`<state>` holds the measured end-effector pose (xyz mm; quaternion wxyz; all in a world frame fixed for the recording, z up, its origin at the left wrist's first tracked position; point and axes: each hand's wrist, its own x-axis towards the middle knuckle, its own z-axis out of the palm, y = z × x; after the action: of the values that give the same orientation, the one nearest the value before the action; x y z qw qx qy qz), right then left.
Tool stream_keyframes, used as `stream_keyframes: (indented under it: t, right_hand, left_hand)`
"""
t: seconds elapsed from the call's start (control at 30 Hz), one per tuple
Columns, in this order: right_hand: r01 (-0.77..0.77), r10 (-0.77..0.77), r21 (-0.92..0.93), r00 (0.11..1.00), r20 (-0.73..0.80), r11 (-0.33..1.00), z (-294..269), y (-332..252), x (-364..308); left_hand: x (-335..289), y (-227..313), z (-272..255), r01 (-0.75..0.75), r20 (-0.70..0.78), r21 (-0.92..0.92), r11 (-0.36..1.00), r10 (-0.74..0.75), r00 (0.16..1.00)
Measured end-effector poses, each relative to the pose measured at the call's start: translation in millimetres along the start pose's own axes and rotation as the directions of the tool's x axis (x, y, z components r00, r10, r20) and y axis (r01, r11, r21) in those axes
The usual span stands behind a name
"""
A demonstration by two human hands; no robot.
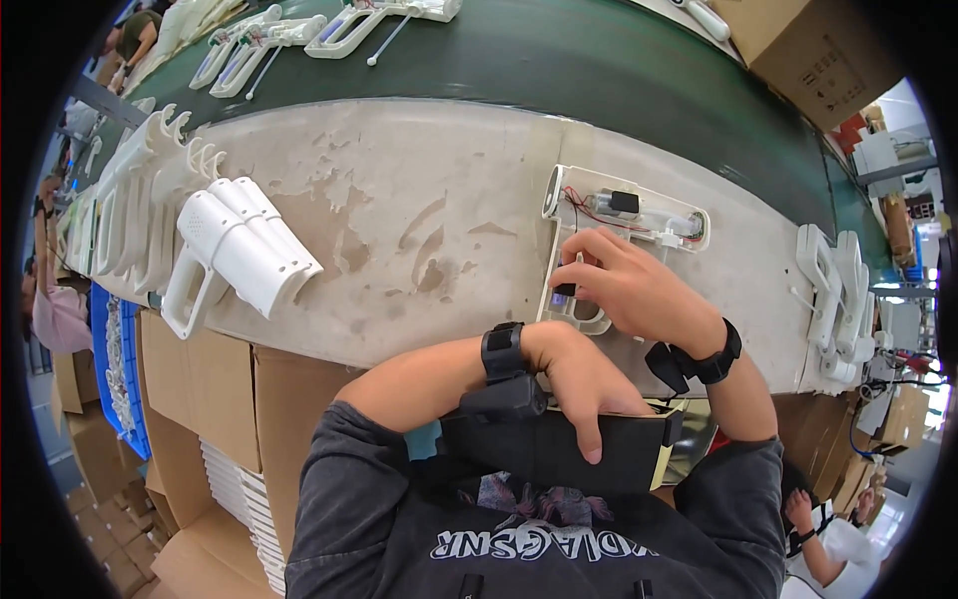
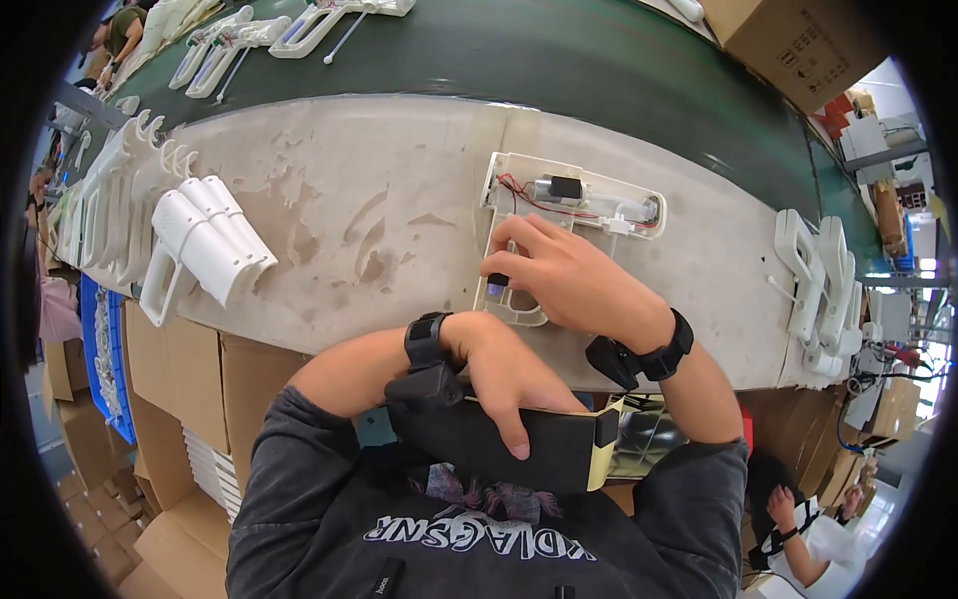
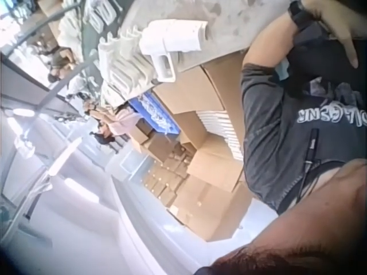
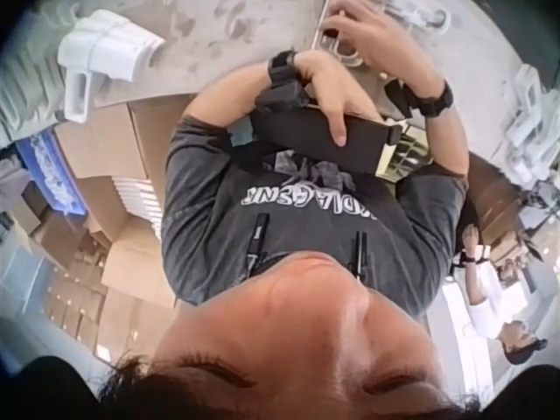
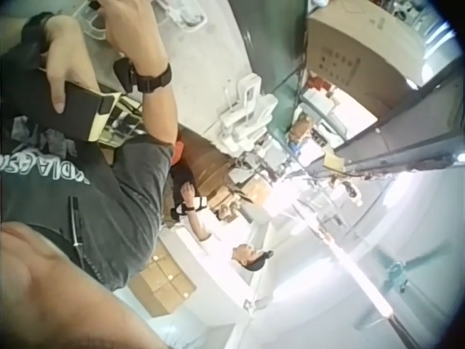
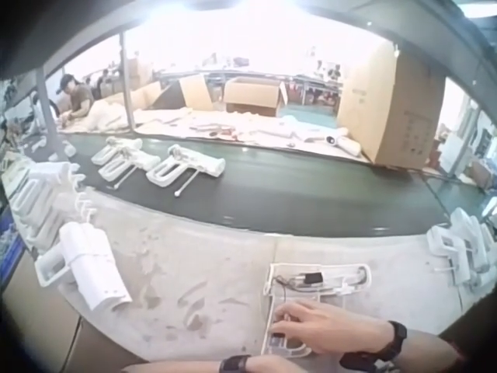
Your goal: The person picks up a white plastic housing, places it over a base containing a motor and battery, and presses the two halves together. They then peel a black adhesive strip from a backing sheet, apply it to the motor, and place the unit into a cardboard box.
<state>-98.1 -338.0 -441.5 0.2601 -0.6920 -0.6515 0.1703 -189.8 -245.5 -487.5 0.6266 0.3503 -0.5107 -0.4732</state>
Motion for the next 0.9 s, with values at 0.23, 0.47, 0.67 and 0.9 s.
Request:
stream_keyframes:
  t: [0.23,0.47,0.67,0.9]
  right_hand:
    - [-0.098,0.105,0.115,0.993,-0.053,0.988,-5,-4,-9]
    - [-0.206,0.530,0.736,0.814,-0.238,0.645,-16,3,-86]
    - [0.301,0.548,0.923,0.742,-0.386,0.242,41,-7,-170]
    - [0.049,0.745,0.842,0.441,-0.501,0.538,8,5,-182]
  left_hand:
    - [-2,6,-4,0.044,-0.005,0.007,0.999,-0.044,0.999]
    - [-16,33,-5,-0.063,-0.127,0.044,0.997,0.068,0.990]
    - [-3,47,-5,-0.027,-0.705,0.333,0.942,0.268,0.657]
    - [1,67,22,0.602,-0.883,0.441,0.666,0.200,0.425]
